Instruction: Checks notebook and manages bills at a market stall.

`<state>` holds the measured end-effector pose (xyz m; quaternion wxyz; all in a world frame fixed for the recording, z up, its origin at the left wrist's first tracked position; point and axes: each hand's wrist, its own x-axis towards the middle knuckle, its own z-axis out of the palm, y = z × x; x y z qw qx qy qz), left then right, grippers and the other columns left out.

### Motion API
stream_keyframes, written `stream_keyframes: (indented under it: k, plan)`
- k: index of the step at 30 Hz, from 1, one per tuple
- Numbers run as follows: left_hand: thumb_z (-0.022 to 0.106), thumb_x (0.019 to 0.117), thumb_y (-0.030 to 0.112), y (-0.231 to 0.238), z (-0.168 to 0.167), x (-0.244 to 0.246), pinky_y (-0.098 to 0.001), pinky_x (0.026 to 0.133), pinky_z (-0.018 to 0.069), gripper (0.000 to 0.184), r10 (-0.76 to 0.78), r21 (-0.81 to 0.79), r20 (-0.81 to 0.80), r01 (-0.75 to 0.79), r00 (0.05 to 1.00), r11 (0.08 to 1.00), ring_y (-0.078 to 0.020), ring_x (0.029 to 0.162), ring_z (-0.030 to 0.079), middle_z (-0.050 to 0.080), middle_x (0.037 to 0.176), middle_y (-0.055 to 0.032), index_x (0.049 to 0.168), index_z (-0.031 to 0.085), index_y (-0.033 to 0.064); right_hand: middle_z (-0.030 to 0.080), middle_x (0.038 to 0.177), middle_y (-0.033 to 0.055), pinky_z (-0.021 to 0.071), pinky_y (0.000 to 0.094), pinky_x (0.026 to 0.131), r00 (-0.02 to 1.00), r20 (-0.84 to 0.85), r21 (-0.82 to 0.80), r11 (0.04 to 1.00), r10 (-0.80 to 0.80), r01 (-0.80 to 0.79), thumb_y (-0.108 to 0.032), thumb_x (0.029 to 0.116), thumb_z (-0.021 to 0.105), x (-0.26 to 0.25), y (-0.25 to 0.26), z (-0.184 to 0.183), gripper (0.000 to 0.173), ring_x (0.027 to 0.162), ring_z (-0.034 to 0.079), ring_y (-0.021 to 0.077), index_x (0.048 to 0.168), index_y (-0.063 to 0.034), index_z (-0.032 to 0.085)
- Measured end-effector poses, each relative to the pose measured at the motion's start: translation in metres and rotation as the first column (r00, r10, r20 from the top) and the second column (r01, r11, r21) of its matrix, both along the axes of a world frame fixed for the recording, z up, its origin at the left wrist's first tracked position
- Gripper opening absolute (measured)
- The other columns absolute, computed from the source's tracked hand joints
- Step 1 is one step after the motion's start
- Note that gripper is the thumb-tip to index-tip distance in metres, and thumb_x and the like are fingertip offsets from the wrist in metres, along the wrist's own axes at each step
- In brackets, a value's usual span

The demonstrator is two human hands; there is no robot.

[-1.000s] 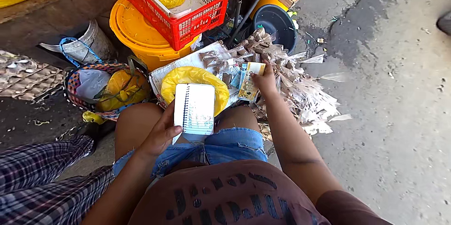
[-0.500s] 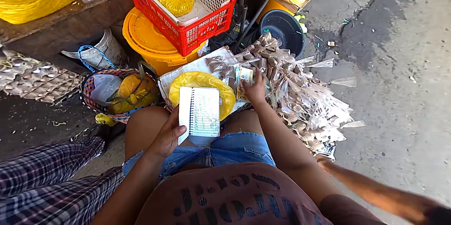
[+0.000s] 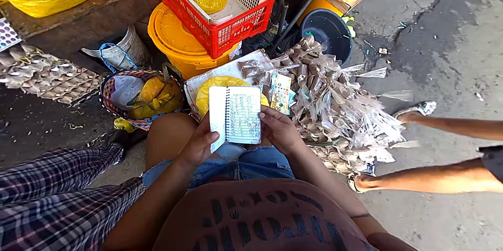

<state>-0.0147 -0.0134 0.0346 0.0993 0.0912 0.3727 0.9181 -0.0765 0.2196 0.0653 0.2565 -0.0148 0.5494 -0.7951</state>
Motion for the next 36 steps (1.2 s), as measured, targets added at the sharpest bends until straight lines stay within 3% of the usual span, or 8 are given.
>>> stream_keyframes:
  k: [4, 11, 13, 17, 19, 26, 33, 36]
  plan:
    - [0.077, 0.0896, 0.034, -0.001, 0.0, 0.003, -0.0358, 0.106, 0.0527, 0.064, -0.001, 0.016, -0.007, 0.001, 1.0, 1.0, -0.0121, 0.119, 0.066, 0.069, 0.128, 0.0015, 0.143, 0.047, 0.0179, 0.075, 0.099, 0.0056, 0.0622, 0.0302, 0.083, 0.996, -0.082, 0.114, 0.993, -0.031, 0.04, -0.001, 0.1048, 0.047, -0.001, -0.002, 0.0, 0.027, 0.087, 0.074, 0.0115, 0.129, 0.0025, 0.058]
    - [0.078, 0.0887, 0.033, 0.002, -0.001, 0.006, -0.0348, 0.105, 0.0532, 0.064, 0.002, 0.032, 0.008, -0.002, 1.0, 0.999, -0.0112, 0.118, 0.066, 0.069, 0.127, 0.0028, 0.142, 0.047, 0.0174, 0.076, 0.088, 0.0037, 0.0622, 0.0268, 0.077, 0.988, -0.137, 0.182, 0.978, -0.076, 0.1, 0.005, 0.0934, 0.066, -0.001, -0.008, 0.002, 0.029, 0.078, 0.074, 0.0096, 0.122, -0.0006, 0.061]
    - [0.078, 0.089, 0.033, 0.002, -0.001, 0.007, -0.0354, 0.105, 0.0533, 0.062, -0.003, 0.046, 0.01, 0.003, 1.0, 0.999, -0.0117, 0.118, 0.066, 0.07, 0.126, 0.0023, 0.141, 0.048, 0.0174, 0.076, 0.093, 0.0058, 0.0632, 0.0287, 0.079, 0.987, -0.146, 0.193, 0.977, -0.066, 0.094, 0.006, 0.0897, 0.07, -0.001, -0.01, 0.002, 0.045, 0.081, 0.075, 0.0124, 0.13, -0.0029, 0.054]
    - [0.074, 0.0922, 0.03, 0.005, -0.002, 0.007, -0.0372, 0.107, 0.0519, 0.055, -0.026, 0.107, -0.005, 0.026, 1.0, 0.994, -0.0138, 0.121, 0.065, 0.069, 0.13, 0.0002, 0.141, 0.052, 0.0167, 0.071, 0.114, 0.0114, 0.0647, 0.0313, 0.082, 0.983, -0.185, 0.279, 0.958, -0.013, 0.065, -0.002, 0.083, 0.081, 0.0, -0.017, 0.0, 0.098, 0.092, 0.075, 0.0164, 0.16, -0.0106, 0.021]
    - [0.075, 0.0914, 0.03, 0.004, -0.001, 0.007, -0.0377, 0.106, 0.0526, 0.054, -0.017, 0.109, 0.004, 0.017, 1.0, 0.994, -0.0141, 0.12, 0.066, 0.069, 0.129, -0.0004, 0.14, 0.055, 0.0176, 0.07, 0.115, 0.0113, 0.0647, 0.0309, 0.081, 0.983, -0.183, 0.281, 0.957, -0.016, 0.067, -0.003, 0.0858, 0.079, -0.002, -0.019, -0.001, 0.1, 0.09, 0.075, 0.0158, 0.162, -0.0141, 0.016]
    - [0.075, 0.0918, 0.03, -0.004, 0.001, 0.01, -0.0365, 0.105, 0.0535, 0.055, 0.004, 0.079, 0.0, -0.004, 1.0, 0.997, -0.0129, 0.117, 0.067, 0.07, 0.126, 0.0005, 0.141, 0.054, 0.0209, 0.072, 0.115, 0.0083, 0.0618, 0.0334, 0.084, 0.988, -0.131, 0.126, 0.987, -0.078, 0.095, 0.0, 0.1043, 0.041, -0.01, -0.004, -0.009, 0.058, 0.091, 0.074, 0.0154, 0.159, -0.0172, 0.03]
    - [0.074, 0.0929, 0.03, -0.003, 0.001, 0.008, -0.0356, 0.104, 0.054, 0.05, -0.002, 0.074, -0.017, 0.003, 1.0, 0.997, -0.0122, 0.116, 0.067, 0.071, 0.125, 0.0007, 0.139, 0.056, 0.0217, 0.072, 0.115, 0.0074, 0.0615, 0.0343, 0.089, 0.998, -0.058, 0.023, 1.0, 0.015, -0.014, -0.012, 0.1064, 0.044, -0.004, 0.004, -0.009, 0.045, 0.098, 0.073, 0.0154, 0.152, -0.0078, 0.041]
    - [0.074, 0.0931, 0.03, -0.005, 0.001, 0.007, -0.0354, 0.105, 0.0535, 0.052, -0.004, 0.063, -0.03, 0.006, 1.0, 0.998, -0.012, 0.117, 0.067, 0.07, 0.126, 0.0011, 0.141, 0.054, 0.0221, 0.072, 0.119, 0.0092, 0.0606, 0.0359, 0.091, 0.997, -0.023, -0.04, 0.997, 0.071, -0.072, -0.033, 0.1097, 0.037, -0.001, 0.006, -0.01, 0.05, 0.102, 0.073, 0.0179, 0.152, -0.0066, 0.04]
